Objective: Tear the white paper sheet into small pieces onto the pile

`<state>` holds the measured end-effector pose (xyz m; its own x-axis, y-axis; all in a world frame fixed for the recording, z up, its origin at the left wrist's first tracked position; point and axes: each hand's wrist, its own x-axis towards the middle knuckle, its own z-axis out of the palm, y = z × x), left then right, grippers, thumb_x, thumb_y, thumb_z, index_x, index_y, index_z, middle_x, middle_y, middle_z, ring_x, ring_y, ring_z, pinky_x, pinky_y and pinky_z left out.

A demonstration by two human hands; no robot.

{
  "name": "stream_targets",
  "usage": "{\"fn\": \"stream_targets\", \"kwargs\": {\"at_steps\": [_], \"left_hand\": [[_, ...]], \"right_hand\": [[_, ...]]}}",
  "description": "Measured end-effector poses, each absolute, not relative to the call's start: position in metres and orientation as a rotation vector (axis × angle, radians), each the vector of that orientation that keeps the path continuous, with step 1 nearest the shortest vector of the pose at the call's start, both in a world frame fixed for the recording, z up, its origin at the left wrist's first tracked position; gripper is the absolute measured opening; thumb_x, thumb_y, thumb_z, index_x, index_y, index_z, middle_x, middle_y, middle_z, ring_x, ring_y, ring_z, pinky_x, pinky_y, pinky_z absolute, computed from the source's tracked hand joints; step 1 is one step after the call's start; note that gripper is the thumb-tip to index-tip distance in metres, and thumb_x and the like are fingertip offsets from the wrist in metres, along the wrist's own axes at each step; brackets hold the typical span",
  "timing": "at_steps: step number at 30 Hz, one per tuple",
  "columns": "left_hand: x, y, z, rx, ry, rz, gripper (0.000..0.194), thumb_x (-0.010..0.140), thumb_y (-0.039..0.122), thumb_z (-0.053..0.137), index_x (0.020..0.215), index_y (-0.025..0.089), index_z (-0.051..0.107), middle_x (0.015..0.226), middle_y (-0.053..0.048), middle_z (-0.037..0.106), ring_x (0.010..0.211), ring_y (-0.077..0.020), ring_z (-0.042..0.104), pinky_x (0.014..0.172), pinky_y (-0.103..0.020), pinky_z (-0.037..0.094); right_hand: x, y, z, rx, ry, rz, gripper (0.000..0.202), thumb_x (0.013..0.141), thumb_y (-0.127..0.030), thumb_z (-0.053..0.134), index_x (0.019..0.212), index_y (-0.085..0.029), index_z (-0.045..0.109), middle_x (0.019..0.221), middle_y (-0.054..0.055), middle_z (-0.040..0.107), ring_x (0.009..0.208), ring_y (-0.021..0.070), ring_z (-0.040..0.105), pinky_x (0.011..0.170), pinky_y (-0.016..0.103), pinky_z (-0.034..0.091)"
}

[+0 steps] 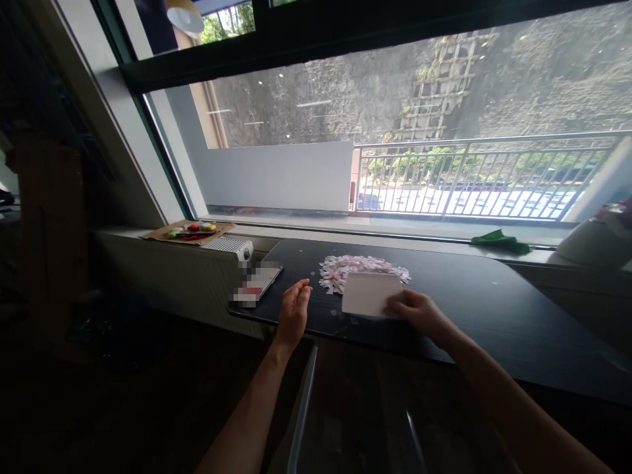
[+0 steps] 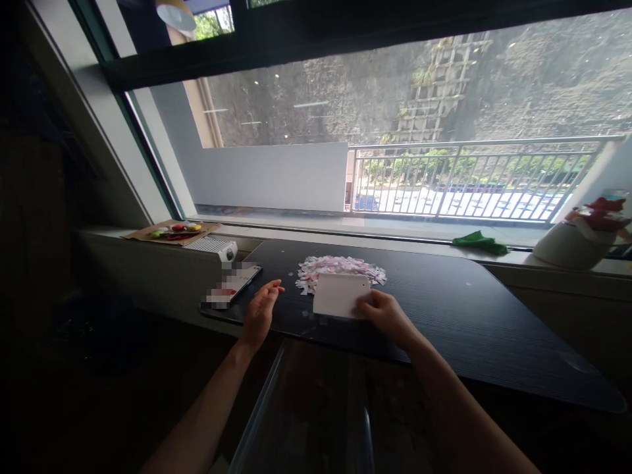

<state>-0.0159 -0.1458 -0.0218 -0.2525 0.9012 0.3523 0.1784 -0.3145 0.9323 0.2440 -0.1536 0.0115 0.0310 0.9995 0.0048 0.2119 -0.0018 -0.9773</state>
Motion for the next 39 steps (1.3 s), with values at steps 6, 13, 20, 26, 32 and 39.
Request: {"fn": "stream_targets", "kwargs": {"at_steps": [6,13,20,26,32,39], "left_hand": [[-0.015,-0.147,-0.019,1.401,1.359,1.621,0.034,0.084,0.036,0.047,0.107,0.016,0.062,0.104,-0.009,0.062,0.105,-0.0204,0.055,0.099,-0.037,0.039],[-0.016,-0.147,-0.019,1.445,1.346,1.609,0.033,0.084,0.036,0.048,0.106,0.016,0.062,0.102,-0.009,0.064,0.102,-0.0202,0.057,0.098,-0.038,0.040],[-0.015,-0.147,-0.019,1.422,1.356,1.617,0.033,0.084,0.035,0.048,0.107,0.016,0.062,0.103,-0.008,0.063,0.104,-0.0200,0.056,0.097,-0.037,0.041],[-0.016,-0.147,-0.020,1.435,1.357,1.604,0.033,0.084,0.036,0.048,0.107,0.016,0.062,0.105,-0.008,0.062,0.104,-0.0201,0.056,0.097,-0.036,0.040],[-0.017,-0.148,-0.019,1.436,1.341,1.600,0.033,0.084,0.037,0.049,0.107,0.017,0.062,0.104,-0.008,0.063,0.105,-0.0208,0.056,0.098,-0.037,0.040],[-0.016,-0.146,-0.021,1.422,1.329,1.601,0.033,0.084,0.037,0.048,0.107,0.017,0.061,0.104,-0.008,0.063,0.104,-0.0202,0.056,0.098,-0.037,0.039]], "right_hand": [[0.244,-0.158,0.010,-1.270,-1.340,1.102,0.037,0.055,-0.047,0.078,0.073,-0.016,0.066,0.073,0.005,0.072,0.070,0.0189,0.067,0.073,0.034,0.054],[0.228,-0.151,0.011,-1.301,-1.468,1.123,0.034,0.055,-0.043,0.078,0.070,-0.015,0.066,0.071,0.003,0.071,0.068,0.0169,0.064,0.070,0.032,0.052],[0.265,-0.163,0.008,-1.329,-1.309,1.111,0.032,0.056,-0.040,0.079,0.071,-0.016,0.065,0.070,0.003,0.071,0.067,0.0172,0.066,0.069,0.031,0.052],[0.263,-0.160,0.013,-1.455,-1.337,1.116,0.017,0.060,-0.027,0.074,0.070,-0.015,0.067,0.068,0.002,0.070,0.061,0.0147,0.062,0.063,0.027,0.050],[0.262,-0.163,0.019,-1.472,-1.397,1.248,0.018,0.061,-0.027,0.073,0.072,-0.015,0.069,0.072,0.003,0.072,0.064,0.0150,0.062,0.062,0.026,0.049],[0.269,-0.177,0.028,-1.460,-1.409,1.355,0.030,0.056,-0.033,0.075,0.078,-0.013,0.070,0.077,0.005,0.073,0.067,0.0169,0.064,0.064,0.029,0.050]]}}
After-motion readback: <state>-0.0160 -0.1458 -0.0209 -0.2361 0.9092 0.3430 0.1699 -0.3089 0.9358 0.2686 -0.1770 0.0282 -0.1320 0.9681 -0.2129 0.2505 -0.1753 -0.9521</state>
